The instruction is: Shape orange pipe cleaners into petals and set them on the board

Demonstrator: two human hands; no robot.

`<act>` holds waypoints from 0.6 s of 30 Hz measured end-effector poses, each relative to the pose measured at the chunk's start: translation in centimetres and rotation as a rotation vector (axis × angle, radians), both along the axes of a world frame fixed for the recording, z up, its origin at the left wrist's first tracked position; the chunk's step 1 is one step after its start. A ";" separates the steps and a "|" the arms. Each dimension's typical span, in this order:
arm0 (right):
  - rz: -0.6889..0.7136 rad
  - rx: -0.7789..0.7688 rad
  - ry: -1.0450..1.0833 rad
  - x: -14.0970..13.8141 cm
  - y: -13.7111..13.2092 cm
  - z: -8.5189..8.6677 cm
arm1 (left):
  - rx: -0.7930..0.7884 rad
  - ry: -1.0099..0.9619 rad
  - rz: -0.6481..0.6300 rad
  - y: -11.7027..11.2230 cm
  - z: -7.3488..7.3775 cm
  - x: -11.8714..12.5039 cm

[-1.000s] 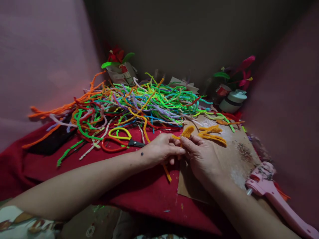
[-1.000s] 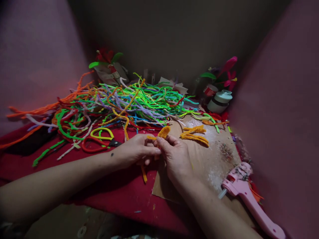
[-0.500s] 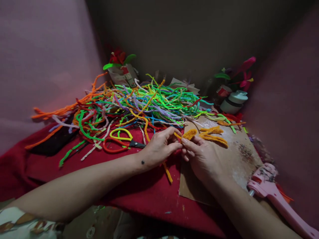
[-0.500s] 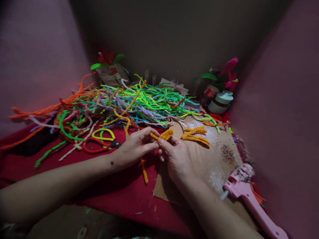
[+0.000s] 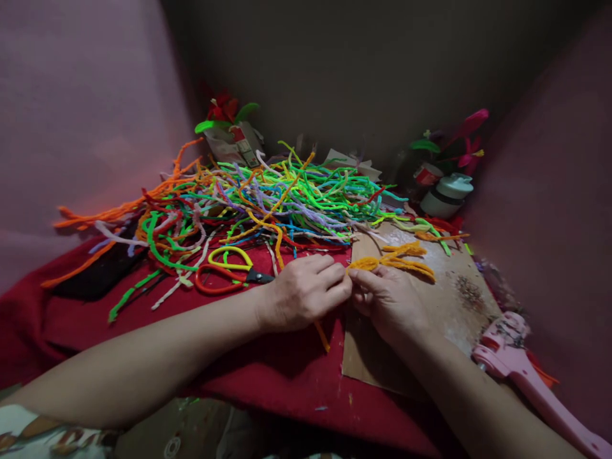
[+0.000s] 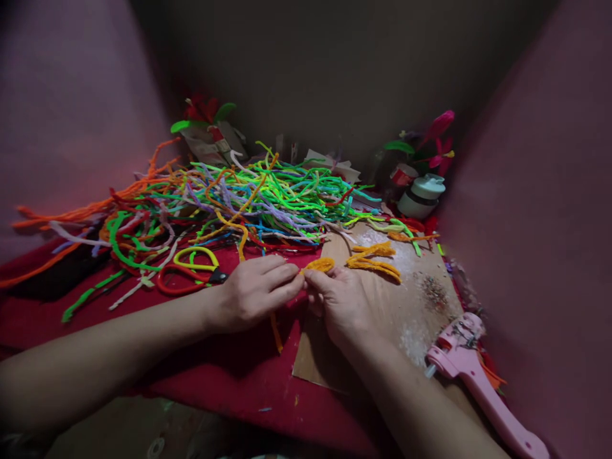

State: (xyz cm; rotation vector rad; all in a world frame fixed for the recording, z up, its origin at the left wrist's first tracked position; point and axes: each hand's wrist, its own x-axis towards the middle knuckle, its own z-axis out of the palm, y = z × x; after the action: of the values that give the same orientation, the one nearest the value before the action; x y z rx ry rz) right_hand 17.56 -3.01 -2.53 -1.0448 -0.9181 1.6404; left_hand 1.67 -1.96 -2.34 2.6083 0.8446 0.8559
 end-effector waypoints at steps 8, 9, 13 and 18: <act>-0.058 0.260 -0.220 0.1 -0.2 0.4 | -1.091 -0.463 0.099 0.6 2.2 -0.1; -0.072 0.310 -0.263 0.1 -0.3 0.4 | -1.181 -0.474 0.086 0.7 2.2 -0.2; -0.134 0.534 -0.452 0.1 -0.9 0.1 | -1.250 -0.447 0.084 0.9 2.0 -0.2; -0.166 0.441 -0.444 -0.3 -1.2 0.4 | -0.545 -0.175 0.174 -0.1 1.9 0.3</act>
State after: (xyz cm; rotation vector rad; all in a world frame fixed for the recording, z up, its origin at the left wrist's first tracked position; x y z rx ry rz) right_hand 17.30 -4.20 -2.08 -1.1507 -1.3694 1.0152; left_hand 1.96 -2.08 -0.42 1.9846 1.0867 0.7515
